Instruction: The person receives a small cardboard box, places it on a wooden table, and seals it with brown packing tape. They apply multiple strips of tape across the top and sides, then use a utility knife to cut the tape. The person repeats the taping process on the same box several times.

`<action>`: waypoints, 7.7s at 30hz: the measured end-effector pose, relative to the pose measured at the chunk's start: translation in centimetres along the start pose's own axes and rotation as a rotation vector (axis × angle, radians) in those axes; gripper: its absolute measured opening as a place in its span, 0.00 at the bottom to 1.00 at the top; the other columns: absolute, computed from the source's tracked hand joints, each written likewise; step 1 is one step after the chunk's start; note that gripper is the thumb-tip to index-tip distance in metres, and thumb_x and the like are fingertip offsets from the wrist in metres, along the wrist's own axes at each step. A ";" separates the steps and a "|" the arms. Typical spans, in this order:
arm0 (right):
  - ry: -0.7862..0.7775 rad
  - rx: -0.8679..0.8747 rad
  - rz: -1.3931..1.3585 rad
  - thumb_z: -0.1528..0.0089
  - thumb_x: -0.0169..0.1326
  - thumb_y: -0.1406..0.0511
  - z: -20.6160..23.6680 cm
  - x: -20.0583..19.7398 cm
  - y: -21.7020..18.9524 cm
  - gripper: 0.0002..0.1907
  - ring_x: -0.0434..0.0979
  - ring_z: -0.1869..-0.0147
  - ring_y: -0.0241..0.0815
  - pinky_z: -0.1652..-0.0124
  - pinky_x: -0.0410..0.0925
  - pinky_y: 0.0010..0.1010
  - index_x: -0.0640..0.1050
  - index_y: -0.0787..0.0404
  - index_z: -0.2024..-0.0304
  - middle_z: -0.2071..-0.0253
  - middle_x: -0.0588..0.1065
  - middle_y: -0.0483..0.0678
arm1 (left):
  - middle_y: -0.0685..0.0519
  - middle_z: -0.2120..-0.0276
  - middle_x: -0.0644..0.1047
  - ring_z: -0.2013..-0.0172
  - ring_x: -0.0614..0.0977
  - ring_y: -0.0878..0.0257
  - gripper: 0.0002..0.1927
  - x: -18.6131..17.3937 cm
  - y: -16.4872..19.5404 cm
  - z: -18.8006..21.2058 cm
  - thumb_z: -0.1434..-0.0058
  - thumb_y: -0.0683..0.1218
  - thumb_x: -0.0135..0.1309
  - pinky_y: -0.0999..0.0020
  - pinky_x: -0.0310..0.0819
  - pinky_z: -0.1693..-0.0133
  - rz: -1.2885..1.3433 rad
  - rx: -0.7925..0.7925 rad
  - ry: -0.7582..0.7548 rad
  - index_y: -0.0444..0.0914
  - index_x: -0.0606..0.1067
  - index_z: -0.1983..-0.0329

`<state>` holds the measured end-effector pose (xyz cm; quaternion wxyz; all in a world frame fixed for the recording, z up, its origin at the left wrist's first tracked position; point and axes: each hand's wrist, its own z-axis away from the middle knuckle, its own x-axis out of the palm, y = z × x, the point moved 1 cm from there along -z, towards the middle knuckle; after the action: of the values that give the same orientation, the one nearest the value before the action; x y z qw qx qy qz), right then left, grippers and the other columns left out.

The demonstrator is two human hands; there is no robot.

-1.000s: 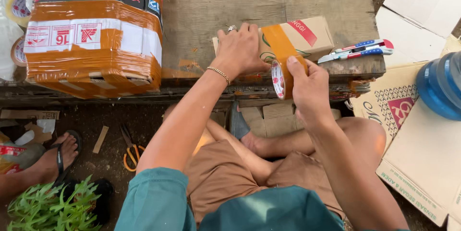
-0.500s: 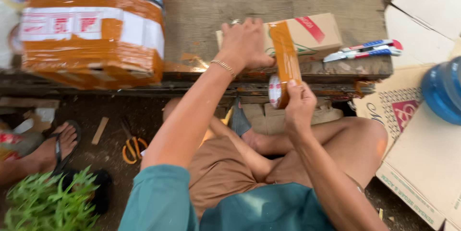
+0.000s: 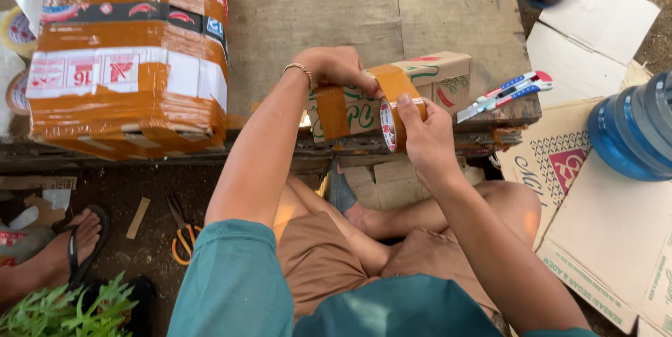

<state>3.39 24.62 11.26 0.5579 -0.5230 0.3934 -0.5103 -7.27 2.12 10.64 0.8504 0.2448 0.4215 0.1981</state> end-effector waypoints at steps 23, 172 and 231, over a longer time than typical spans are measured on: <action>-0.229 0.175 0.000 0.29 0.46 0.58 -5.8 1.5 -5.3 0.17 0.79 0.72 0.39 0.70 0.74 0.33 0.77 0.63 0.64 0.72 0.78 0.48 | 0.40 0.44 0.72 0.48 0.76 0.44 0.62 6.8 0.7 5.7 0.61 0.72 0.70 0.48 0.65 0.45 -0.728 0.263 0.918 0.32 0.62 0.32; 0.032 -0.036 -0.159 0.28 0.53 0.62 1.9 -0.7 7.3 0.10 0.75 0.69 0.32 0.70 0.72 0.26 0.74 0.65 0.57 0.67 0.76 0.46 | 0.39 0.34 0.71 0.40 0.75 0.48 0.43 9.3 -0.4 4.7 0.44 0.56 0.72 0.42 0.65 0.39 -0.941 0.206 1.082 0.36 0.67 0.30; -0.109 -0.308 -0.115 0.27 0.51 0.59 -1.3 0.5 -0.7 0.14 0.76 0.66 0.31 0.62 0.71 0.24 0.75 0.66 0.52 0.65 0.78 0.46 | 0.37 0.42 0.74 0.42 0.75 0.43 0.57 5.6 2.4 8.1 0.64 0.71 0.71 0.45 0.68 0.44 -0.484 0.278 0.801 0.30 0.70 0.39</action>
<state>2.07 23.91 11.84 0.4616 -0.6509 0.4055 -0.4459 2.18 5.05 12.79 0.6023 0.1556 0.7828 0.0150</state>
